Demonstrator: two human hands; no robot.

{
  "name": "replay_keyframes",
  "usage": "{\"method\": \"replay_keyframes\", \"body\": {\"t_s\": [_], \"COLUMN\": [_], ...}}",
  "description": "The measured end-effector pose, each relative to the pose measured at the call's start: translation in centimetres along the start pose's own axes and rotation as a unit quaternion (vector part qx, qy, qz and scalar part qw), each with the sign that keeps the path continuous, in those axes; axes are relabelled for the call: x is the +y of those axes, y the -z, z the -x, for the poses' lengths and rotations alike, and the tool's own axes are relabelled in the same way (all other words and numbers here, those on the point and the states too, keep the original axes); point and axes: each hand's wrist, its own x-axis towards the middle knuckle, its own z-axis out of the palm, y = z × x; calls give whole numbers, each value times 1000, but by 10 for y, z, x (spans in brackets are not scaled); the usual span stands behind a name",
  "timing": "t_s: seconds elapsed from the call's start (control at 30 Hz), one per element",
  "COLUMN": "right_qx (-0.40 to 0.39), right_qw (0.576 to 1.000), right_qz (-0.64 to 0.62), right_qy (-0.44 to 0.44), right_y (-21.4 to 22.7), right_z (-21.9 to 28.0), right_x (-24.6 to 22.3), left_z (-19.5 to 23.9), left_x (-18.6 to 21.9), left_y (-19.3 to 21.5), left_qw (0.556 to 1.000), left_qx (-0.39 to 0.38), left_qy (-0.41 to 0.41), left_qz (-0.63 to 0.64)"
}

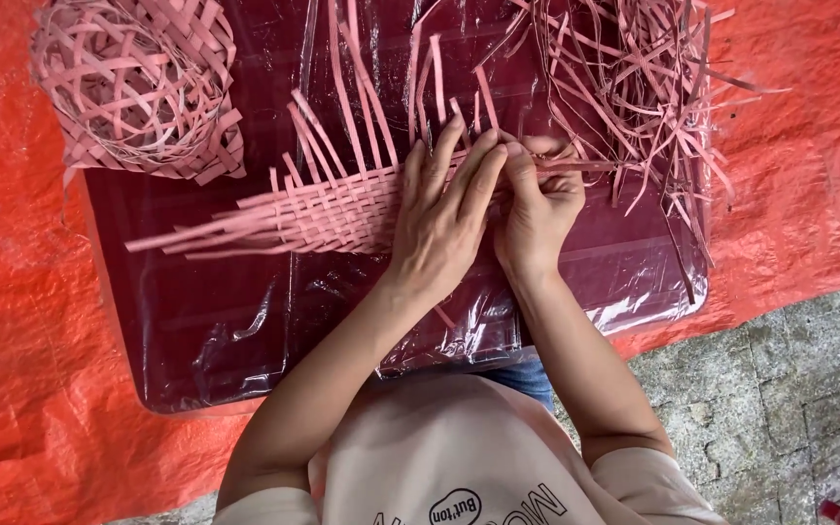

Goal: Weaving pink plastic strips together on a low table to create a woven mat or basket component.

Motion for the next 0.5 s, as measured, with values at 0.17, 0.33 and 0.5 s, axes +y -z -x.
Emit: {"method": "replay_keyframes", "body": {"t_s": [0.17, 0.33, 0.5], "right_qx": [-16, -77, -244], "right_qw": [999, 994, 961], "right_qz": [-47, -53, -125], "right_qy": [-12, 63, 34], "right_y": [-1, 7, -1], "right_z": [4, 1, 7], "right_x": [-12, -32, -79], "left_z": [-8, -25, -47], "left_x": [2, 9, 16], "left_y": [5, 18, 49], "left_qw": [998, 994, 993], "left_qx": [47, 73, 16], "left_qy": [-41, -81, -62], "left_qz": [-25, -3, 103]}}
